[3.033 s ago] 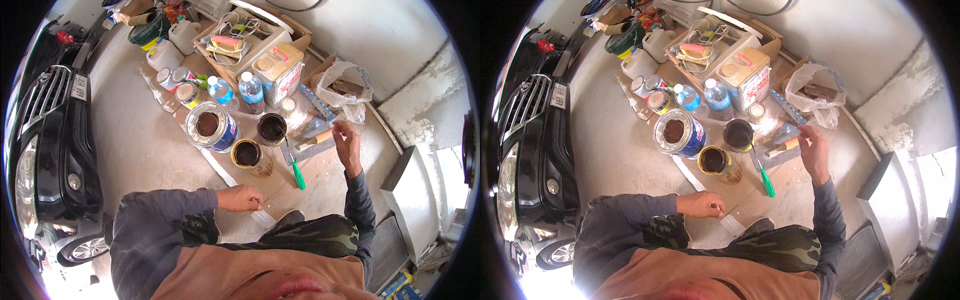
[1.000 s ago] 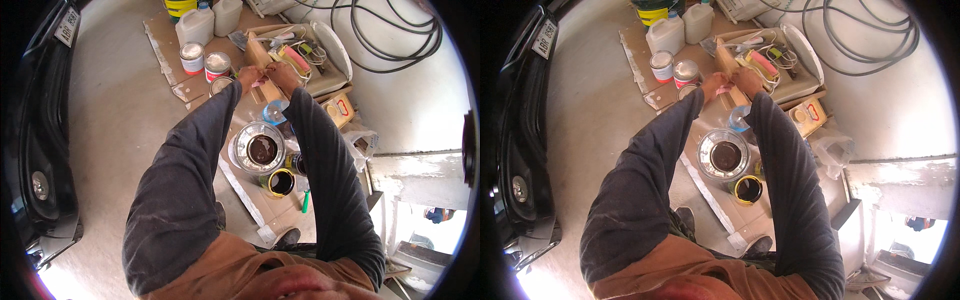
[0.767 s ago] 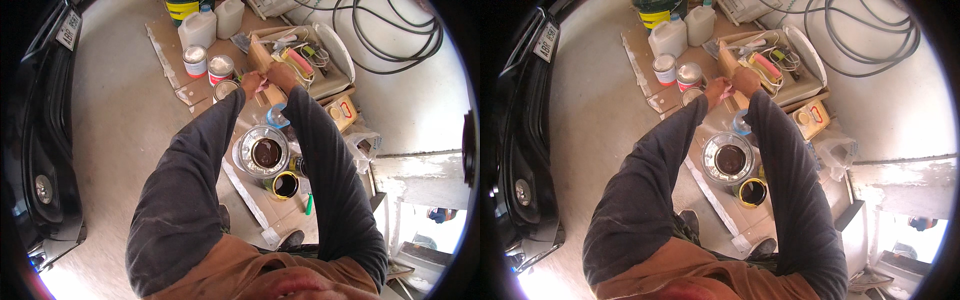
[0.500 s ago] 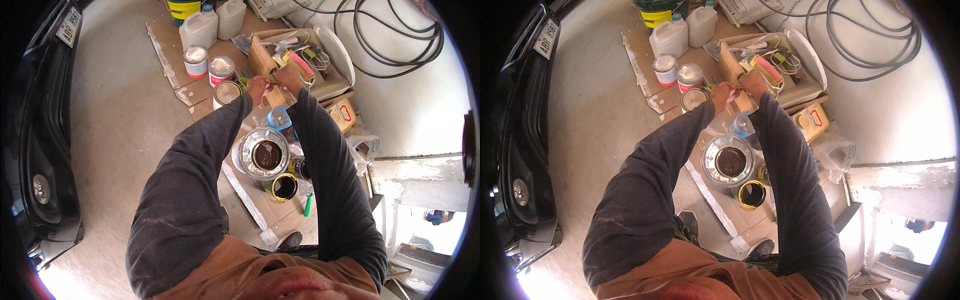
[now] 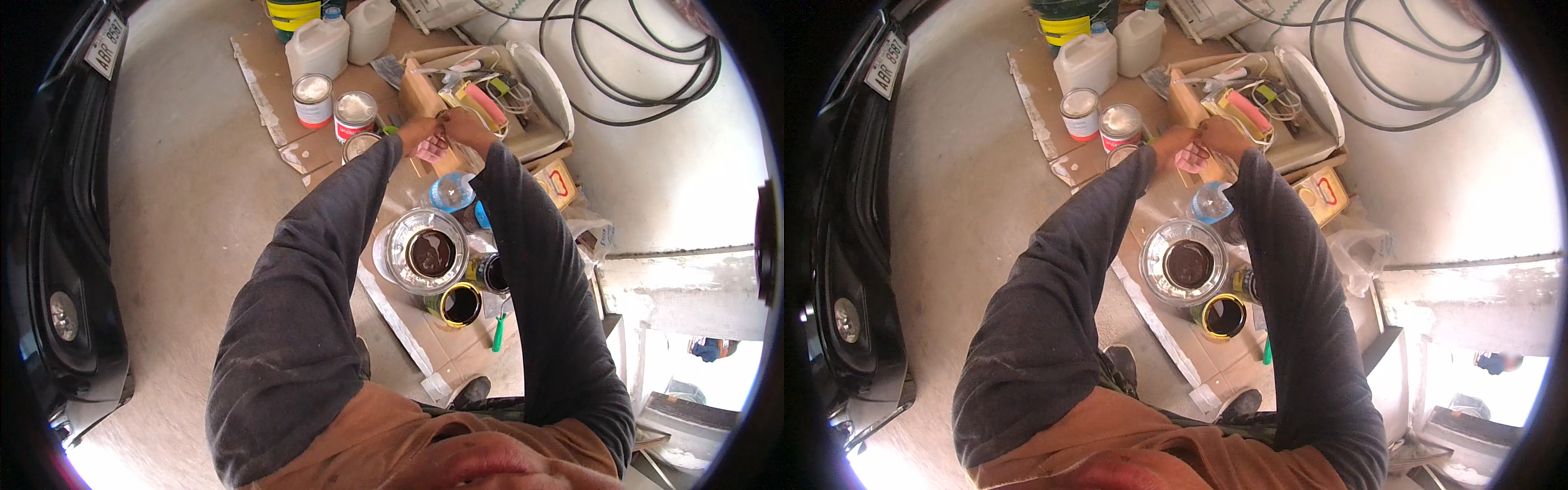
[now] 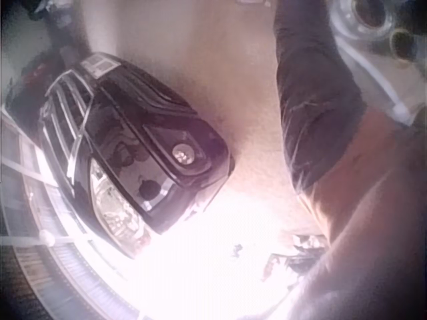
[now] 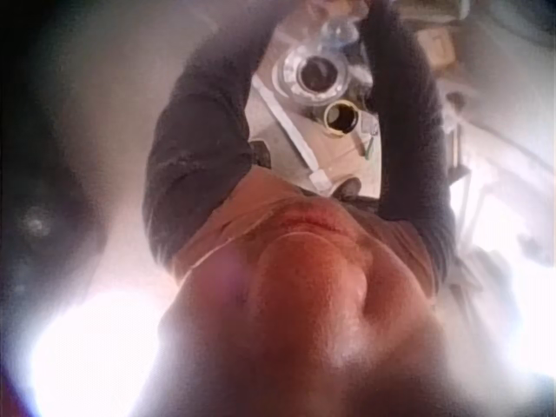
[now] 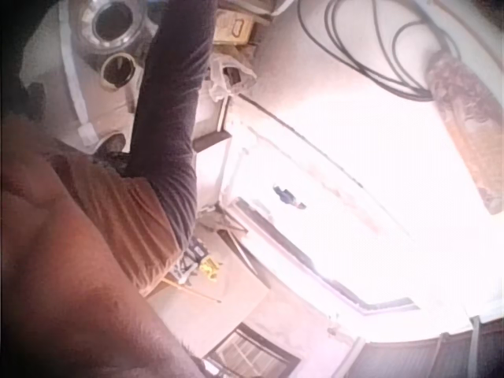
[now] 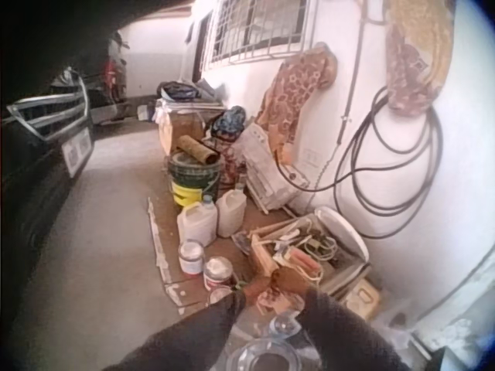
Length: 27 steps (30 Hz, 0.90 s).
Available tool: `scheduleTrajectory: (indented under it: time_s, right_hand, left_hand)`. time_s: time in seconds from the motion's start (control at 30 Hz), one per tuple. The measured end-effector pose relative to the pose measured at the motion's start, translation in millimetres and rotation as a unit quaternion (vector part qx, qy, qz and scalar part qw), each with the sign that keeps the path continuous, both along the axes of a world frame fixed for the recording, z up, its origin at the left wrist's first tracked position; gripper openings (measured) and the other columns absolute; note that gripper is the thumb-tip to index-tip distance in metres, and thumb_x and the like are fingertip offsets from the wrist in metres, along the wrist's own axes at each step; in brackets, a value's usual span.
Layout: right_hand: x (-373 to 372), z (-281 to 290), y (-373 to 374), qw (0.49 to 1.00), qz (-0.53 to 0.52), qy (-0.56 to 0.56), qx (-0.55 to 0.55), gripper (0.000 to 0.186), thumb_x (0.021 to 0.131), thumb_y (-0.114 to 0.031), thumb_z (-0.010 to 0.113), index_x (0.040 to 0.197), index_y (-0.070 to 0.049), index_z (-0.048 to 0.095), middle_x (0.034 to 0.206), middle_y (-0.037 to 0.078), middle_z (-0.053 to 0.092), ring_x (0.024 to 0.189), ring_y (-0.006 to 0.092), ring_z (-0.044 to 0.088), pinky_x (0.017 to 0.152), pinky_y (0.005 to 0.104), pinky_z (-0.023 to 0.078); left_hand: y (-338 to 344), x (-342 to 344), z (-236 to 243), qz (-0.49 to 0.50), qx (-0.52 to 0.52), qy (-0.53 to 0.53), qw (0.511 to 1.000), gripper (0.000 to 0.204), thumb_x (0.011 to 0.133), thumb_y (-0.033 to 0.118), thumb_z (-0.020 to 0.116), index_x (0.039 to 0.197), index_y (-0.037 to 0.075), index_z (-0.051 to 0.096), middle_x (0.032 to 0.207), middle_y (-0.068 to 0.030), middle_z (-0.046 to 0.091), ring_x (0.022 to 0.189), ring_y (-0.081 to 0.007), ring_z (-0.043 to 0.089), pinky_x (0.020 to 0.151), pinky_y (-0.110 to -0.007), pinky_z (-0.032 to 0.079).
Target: The person opens a paint can, stirs the contents with a green-handled tool, and pours paint into another container. They handle multiple paint cans and a stirrer while working at a cluttered table.
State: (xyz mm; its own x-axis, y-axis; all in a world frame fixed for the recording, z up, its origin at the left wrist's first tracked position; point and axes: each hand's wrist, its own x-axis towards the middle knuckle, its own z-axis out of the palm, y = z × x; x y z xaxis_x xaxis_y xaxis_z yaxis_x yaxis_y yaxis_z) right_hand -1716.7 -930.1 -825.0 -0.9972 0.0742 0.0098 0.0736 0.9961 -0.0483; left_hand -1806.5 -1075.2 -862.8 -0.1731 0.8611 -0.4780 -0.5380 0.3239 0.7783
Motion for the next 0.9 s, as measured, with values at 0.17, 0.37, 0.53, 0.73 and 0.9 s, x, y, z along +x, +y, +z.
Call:
scheduleTrajectory:
  time_s: [0.17,0.37,0.53,0.73,0.9]
  right_hand:
    - [5,11,1,0.998,-0.009,-0.024,-0.054,0.023,0.086,-0.023,0.065,0.091,-0.005,0.079,0.097,0.016,0.075,0.079,0.0376,0.073,0.074,0.0475,0.058]
    - [11,26,-32,0.925,-0.195,-0.072,-0.318,0.031,0.088,-0.018,0.065,0.114,-0.003,0.073,0.106,0.022,0.074,0.084,0.0367,0.074,0.066,0.0429,0.06]
    - [9,32,-48,0.95,-0.161,-0.103,-0.247,0.046,0.088,-0.02,0.069,0.131,-0.006,0.065,0.101,0.017,0.075,0.083,0.0309,0.075,0.058,0.0432,0.059]
    - [7,16,-42,0.993,-0.052,0.004,-0.102,0.033,0.085,-0.021,0.073,0.113,-0.005,0.069,0.1,0.022,0.074,0.091,0.0428,0.073,0.079,0.0497,0.057]
    - [17,18,-28,0.98,-0.073,-0.005,-0.186,0.043,0.084,-0.017,0.077,0.125,-0.007,0.066,0.107,0.019,0.075,0.102,0.0372,0.072,0.088,0.0429,0.056]
  left_hand:
    - [8,-2,-6,-0.018,0.005,-0.035,0.999,0.031,0.095,0.041,0.062,0.099,0.01,0.062,0.083,-0.0056,0.067,0.074,-0.0234,0.07,0.078,-0.05,0.061]
    - [4,-14,-16,-0.028,-0.044,0.059,0.997,0.027,0.093,0.037,0.068,0.101,0.011,0.064,0.085,-0.0046,0.068,0.074,-0.021,0.07,0.076,-0.046,0.061]
    - [-4,-18,-11,-0.015,-0.002,0.069,0.997,0.023,0.095,0.028,0.063,0.104,0.007,0.066,0.082,-0.0075,0.069,0.069,-0.0226,0.069,0.07,-0.048,0.062]
    - [-5,-16,-4,-0.022,-0.041,0.114,0.992,0.02,0.099,0.021,0.057,0.1,0.004,0.067,0.074,-0.01,0.068,0.059,-0.0252,0.068,0.059,-0.048,0.061]
    - [1,-20,-19,0.006,0.029,0.066,0.997,0.02,0.096,0.018,0.058,0.093,0.002,0.07,0.073,-0.011,0.07,0.059,-0.0241,0.07,0.055,-0.045,0.059]
